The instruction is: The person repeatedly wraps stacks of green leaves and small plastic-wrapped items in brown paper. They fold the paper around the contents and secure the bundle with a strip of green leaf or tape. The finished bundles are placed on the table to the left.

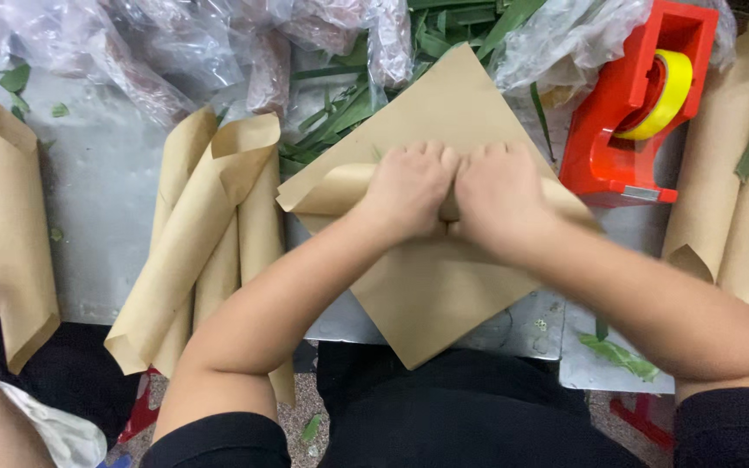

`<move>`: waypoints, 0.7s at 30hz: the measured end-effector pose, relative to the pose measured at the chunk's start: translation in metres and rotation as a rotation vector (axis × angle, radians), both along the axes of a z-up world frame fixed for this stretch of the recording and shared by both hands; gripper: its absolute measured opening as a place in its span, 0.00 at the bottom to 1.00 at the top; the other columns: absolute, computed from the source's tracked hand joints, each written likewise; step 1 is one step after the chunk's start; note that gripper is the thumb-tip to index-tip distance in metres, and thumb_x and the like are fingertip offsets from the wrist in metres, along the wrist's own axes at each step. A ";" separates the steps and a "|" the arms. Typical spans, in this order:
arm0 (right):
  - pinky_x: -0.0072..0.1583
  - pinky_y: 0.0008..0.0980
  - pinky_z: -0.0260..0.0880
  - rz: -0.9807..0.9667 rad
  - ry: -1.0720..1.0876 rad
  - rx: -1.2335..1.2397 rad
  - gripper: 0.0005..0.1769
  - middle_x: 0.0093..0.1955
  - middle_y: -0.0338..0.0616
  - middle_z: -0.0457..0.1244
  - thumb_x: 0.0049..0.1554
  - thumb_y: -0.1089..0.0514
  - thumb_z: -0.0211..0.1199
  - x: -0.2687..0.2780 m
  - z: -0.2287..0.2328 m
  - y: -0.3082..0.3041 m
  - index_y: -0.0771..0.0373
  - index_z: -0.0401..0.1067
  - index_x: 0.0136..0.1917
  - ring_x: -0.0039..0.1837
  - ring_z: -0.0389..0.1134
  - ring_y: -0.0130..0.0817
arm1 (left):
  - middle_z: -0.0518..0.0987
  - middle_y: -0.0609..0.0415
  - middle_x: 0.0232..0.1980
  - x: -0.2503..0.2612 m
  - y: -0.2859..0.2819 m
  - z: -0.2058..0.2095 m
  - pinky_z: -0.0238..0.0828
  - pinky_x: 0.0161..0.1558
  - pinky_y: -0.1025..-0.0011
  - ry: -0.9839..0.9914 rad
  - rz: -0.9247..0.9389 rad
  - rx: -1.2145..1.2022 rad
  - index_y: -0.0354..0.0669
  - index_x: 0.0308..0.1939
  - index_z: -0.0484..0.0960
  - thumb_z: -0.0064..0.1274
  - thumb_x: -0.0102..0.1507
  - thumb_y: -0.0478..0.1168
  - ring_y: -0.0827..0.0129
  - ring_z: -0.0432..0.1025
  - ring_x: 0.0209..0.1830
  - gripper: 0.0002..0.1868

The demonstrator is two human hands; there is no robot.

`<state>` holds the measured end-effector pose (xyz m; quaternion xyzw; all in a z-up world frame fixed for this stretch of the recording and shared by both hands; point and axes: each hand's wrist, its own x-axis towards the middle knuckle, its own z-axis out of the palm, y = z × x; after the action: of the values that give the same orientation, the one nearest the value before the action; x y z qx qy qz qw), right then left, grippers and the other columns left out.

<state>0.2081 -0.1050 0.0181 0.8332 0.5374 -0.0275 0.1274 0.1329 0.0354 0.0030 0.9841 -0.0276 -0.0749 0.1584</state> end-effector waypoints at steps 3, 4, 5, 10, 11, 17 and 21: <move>0.53 0.37 0.64 0.062 -0.300 0.166 0.16 0.43 0.44 0.64 0.50 0.49 0.71 -0.018 -0.009 -0.001 0.61 0.74 0.46 0.50 0.65 0.41 | 0.77 0.45 0.50 0.022 0.015 -0.005 0.71 0.55 0.58 0.077 -0.065 -0.058 0.40 0.47 0.74 0.70 0.45 0.54 0.52 0.73 0.54 0.35; 0.53 0.37 0.64 0.079 -0.345 0.184 0.18 0.43 0.44 0.63 0.50 0.48 0.71 -0.020 -0.012 0.000 0.62 0.74 0.47 0.50 0.64 0.41 | 0.77 0.46 0.50 0.023 0.018 -0.007 0.71 0.56 0.58 0.086 -0.099 -0.070 0.40 0.47 0.74 0.69 0.46 0.53 0.52 0.73 0.54 0.33; 0.52 0.38 0.64 0.068 -0.217 0.184 0.21 0.42 0.46 0.64 0.46 0.46 0.71 -0.017 -0.012 0.001 0.63 0.74 0.45 0.49 0.65 0.42 | 0.77 0.45 0.49 0.021 0.019 -0.008 0.71 0.54 0.57 0.024 -0.088 -0.086 0.40 0.47 0.74 0.70 0.43 0.53 0.51 0.73 0.53 0.35; 0.57 0.40 0.67 0.019 0.313 -0.242 0.27 0.45 0.49 0.68 0.47 0.35 0.70 0.020 0.006 0.013 0.61 0.78 0.41 0.52 0.70 0.46 | 0.78 0.49 0.48 -0.018 0.007 -0.004 0.73 0.50 0.63 -0.366 -0.036 0.197 0.42 0.56 0.76 0.66 0.53 0.42 0.55 0.76 0.50 0.28; 0.57 0.40 0.68 0.013 0.374 -0.294 0.28 0.45 0.49 0.68 0.46 0.34 0.70 0.019 0.013 0.012 0.61 0.78 0.43 0.51 0.70 0.46 | 0.78 0.48 0.48 -0.028 0.001 -0.001 0.73 0.48 0.62 -0.205 -0.057 0.174 0.41 0.54 0.75 0.66 0.52 0.43 0.55 0.76 0.50 0.28; 0.48 0.40 0.67 0.205 0.017 0.181 0.35 0.49 0.48 0.67 0.39 0.42 0.67 -0.067 0.055 -0.036 0.70 0.75 0.53 0.53 0.68 0.43 | 0.78 0.46 0.46 -0.043 -0.010 0.013 0.72 0.49 0.61 0.184 -0.126 0.050 0.39 0.45 0.76 0.67 0.47 0.48 0.54 0.75 0.48 0.28; 0.50 0.35 0.64 0.197 -0.257 0.172 0.32 0.53 0.53 0.65 0.47 0.51 0.58 -0.081 0.042 -0.037 0.76 0.74 0.59 0.52 0.63 0.42 | 0.78 0.47 0.42 -0.026 0.002 0.003 0.70 0.47 0.58 0.031 -0.139 0.146 0.40 0.43 0.77 0.68 0.40 0.51 0.55 0.74 0.47 0.32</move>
<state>0.1268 -0.1424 0.0603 0.7808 0.5962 0.1381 0.1256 0.1070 0.0373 0.0062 0.9875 -0.0877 -0.1025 0.0811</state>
